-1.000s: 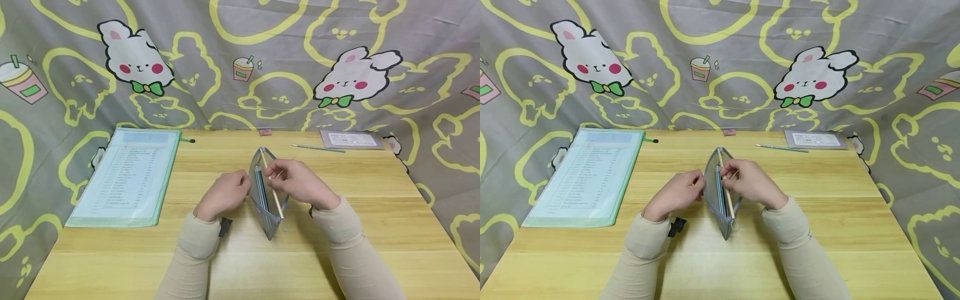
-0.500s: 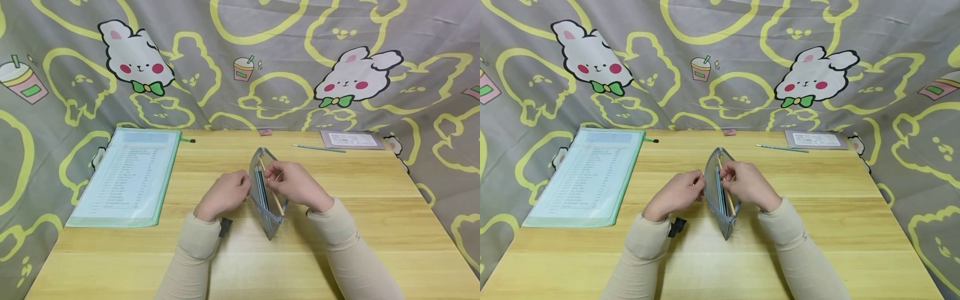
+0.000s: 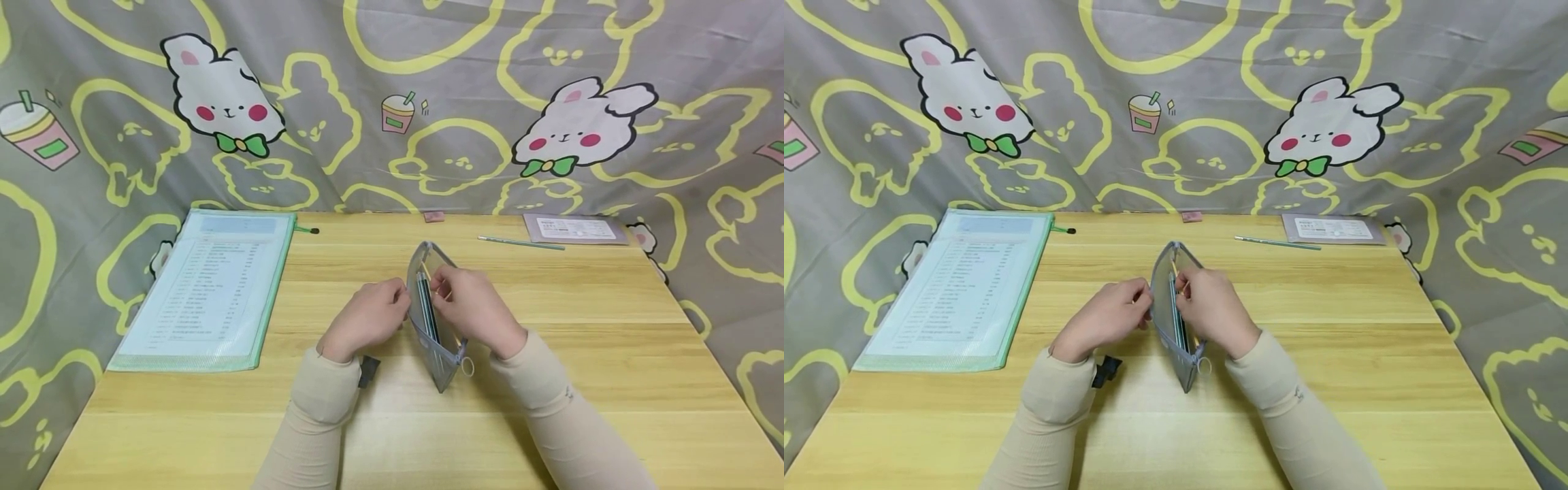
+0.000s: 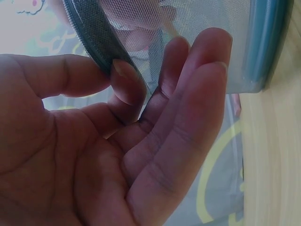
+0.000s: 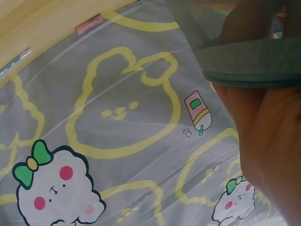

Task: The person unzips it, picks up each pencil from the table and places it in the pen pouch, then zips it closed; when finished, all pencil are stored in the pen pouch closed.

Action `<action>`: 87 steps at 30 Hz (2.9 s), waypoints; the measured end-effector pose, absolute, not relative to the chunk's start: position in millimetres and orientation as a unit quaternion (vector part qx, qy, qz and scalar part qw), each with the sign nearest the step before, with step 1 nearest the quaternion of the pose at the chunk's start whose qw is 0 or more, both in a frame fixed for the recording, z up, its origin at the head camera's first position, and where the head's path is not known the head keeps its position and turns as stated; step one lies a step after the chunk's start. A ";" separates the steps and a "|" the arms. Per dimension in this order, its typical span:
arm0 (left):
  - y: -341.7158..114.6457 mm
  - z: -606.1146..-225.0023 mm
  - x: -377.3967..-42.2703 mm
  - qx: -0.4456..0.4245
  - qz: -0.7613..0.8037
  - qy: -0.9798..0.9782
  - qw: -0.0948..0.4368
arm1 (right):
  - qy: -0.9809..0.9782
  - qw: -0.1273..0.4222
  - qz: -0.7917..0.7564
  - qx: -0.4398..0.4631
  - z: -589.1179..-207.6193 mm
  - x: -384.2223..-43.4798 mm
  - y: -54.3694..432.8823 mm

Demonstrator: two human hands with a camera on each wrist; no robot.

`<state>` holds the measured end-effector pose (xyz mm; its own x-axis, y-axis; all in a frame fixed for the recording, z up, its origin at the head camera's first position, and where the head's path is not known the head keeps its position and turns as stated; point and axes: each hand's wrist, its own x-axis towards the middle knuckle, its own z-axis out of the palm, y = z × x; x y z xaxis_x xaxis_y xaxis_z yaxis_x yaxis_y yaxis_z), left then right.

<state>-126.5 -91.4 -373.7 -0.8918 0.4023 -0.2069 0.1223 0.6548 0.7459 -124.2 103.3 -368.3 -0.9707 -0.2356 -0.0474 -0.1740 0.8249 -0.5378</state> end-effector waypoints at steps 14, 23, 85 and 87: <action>-91.2 -374.6 -126.6 0.155 0.381 0.894 0.179 | 0.946 0.042 -0.301 -0.116 -357.6 -127.6 120.8; -91.1 -377.2 -127.2 0.150 0.399 0.886 0.181 | 0.932 0.022 -0.356 -0.057 -346.8 -148.3 173.4; -89.9 -380.1 -128.3 0.151 0.403 0.884 0.183 | 0.930 0.054 -0.360 -0.049 -320.1 -146.9 191.2; -90.0 -379.4 -128.9 0.152 0.401 0.885 0.180 | 0.918 0.074 -0.383 -0.072 -308.5 -136.4 182.1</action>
